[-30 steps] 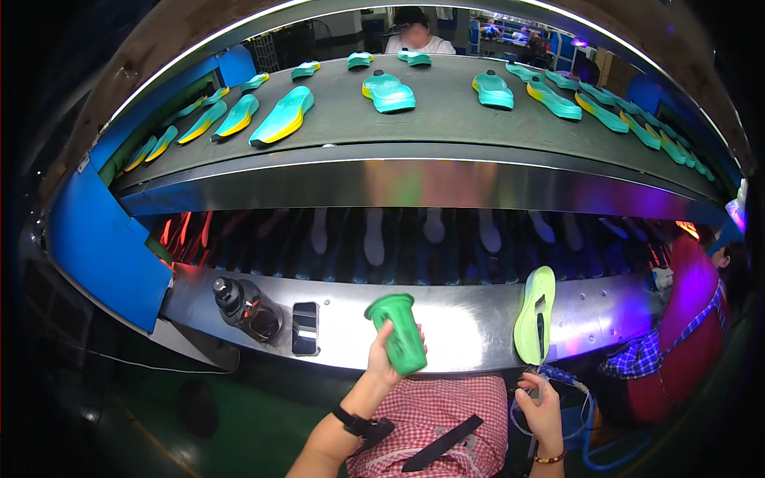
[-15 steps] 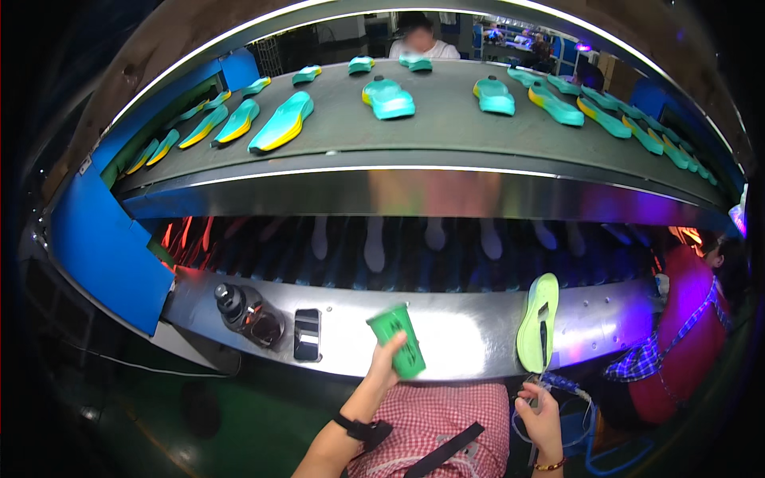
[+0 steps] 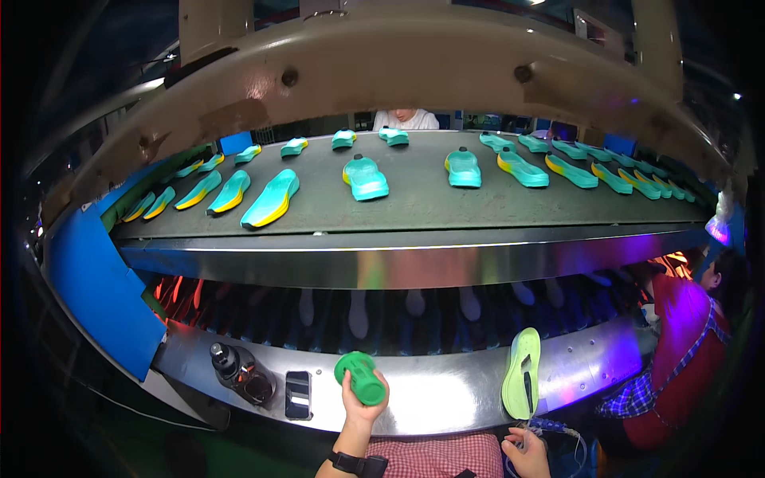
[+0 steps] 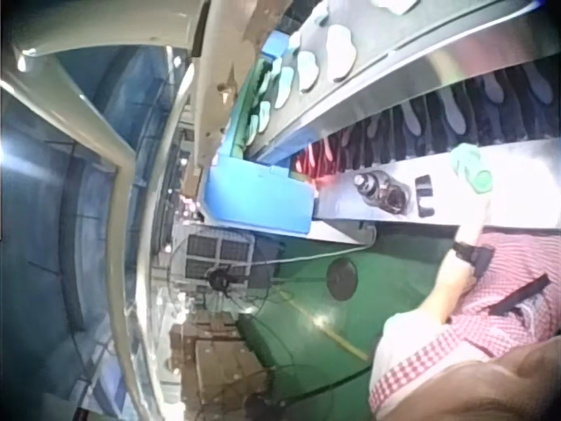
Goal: Applying adhesive or coating to shoe soles on a manufacturing conveyor line.
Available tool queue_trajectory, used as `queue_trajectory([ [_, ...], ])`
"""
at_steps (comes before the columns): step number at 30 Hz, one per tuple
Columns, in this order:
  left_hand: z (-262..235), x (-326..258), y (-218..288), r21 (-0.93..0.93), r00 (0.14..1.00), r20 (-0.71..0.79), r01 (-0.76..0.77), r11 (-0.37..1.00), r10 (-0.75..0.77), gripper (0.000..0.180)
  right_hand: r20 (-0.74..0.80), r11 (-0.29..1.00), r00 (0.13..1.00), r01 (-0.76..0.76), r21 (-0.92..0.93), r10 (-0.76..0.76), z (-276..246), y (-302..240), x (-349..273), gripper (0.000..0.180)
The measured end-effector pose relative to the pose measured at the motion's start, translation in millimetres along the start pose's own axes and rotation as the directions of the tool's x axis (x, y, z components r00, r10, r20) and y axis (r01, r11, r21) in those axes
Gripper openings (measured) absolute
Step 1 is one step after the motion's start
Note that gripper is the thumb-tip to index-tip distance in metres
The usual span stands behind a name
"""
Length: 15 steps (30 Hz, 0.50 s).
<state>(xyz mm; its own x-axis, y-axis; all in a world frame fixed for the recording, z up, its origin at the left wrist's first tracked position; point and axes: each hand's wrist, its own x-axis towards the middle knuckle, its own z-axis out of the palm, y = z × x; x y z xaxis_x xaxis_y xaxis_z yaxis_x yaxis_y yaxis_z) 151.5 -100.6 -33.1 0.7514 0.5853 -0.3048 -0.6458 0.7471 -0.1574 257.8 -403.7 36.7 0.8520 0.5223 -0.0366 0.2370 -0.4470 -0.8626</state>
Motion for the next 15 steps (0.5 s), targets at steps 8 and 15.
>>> queue_trajectory([
  [8,-21,-12,-16,0.858,0.809,0.502,-0.511,-0.055,0.305,0.06,0.042,0.994,0.999,-0.011,0.106,0.006,2,24,11,0.031],
  [15,-6,-7,-25,0.667,0.98,-0.006,-0.145,0.731,0.199,0.054,0.039,1.0,0.999,0.01,0.026,-0.011,-4,21,9,0.032],
])
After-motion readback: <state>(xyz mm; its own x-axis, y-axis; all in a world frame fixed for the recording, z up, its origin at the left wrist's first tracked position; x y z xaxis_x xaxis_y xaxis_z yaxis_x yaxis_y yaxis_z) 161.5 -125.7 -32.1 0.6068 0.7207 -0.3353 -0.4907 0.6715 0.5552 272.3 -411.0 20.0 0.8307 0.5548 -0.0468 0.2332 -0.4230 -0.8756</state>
